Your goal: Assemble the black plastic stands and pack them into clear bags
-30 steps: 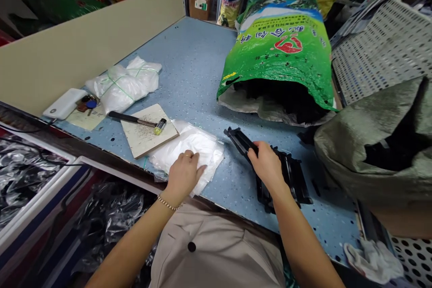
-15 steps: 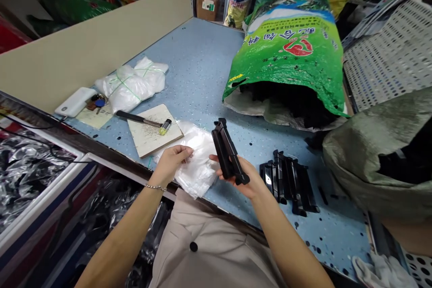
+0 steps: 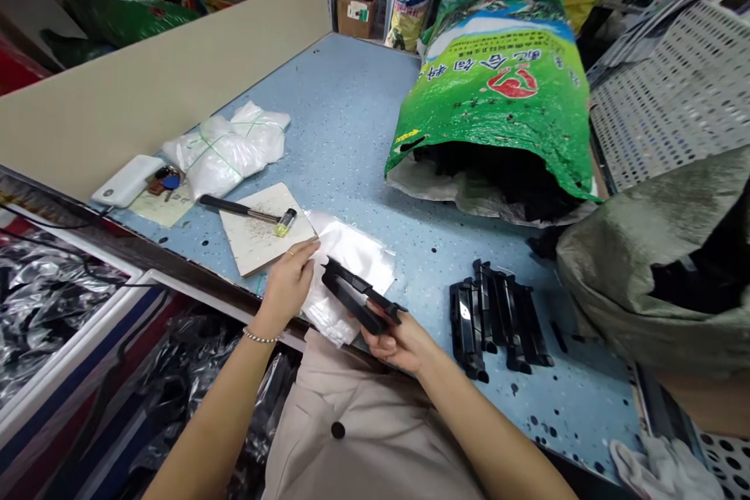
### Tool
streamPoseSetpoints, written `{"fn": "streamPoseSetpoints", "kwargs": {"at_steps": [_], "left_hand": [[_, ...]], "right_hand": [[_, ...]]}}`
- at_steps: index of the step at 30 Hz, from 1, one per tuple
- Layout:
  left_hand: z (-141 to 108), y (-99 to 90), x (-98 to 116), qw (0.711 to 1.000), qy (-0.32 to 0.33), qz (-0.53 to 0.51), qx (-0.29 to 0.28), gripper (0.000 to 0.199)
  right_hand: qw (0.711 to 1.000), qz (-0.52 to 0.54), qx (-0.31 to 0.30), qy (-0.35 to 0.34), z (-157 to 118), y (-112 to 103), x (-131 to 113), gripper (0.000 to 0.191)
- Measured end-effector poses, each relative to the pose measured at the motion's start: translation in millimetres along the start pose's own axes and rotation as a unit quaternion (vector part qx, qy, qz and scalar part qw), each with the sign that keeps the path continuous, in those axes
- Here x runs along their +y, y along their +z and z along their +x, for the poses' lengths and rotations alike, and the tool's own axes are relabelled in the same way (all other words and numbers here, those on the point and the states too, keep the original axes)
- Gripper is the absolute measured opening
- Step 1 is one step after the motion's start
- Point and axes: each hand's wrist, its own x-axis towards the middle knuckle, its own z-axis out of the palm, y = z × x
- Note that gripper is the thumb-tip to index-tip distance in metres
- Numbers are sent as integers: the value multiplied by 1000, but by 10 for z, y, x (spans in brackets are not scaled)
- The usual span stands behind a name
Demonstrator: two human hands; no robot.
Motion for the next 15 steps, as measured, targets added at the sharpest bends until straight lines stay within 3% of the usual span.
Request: {"fn": "streamPoseSetpoints", "kwargs": {"at_steps": [4, 7, 10, 12, 15], "left_hand": [[-234, -64, 424, 987, 157, -33, 3, 52], [-453, -22, 762, 966, 231, -105, -55, 63], [-564, -19, 908, 968, 191, -101, -125, 60], [-596, -156, 910, 975, 158, -79, -136, 50], [-709, -600, 767, 976, 79, -65, -190, 29]], "right_hand": [[999, -10, -41, -27, 44, 7, 14, 38], [979, -119, 73, -150, 72, 86, 45, 31], [915, -261, 170, -255, 21, 215, 102, 17], [890, -364, 131, -243, -101, 309, 100, 16], [849, -503, 8, -162, -412, 365, -32, 28]]}}
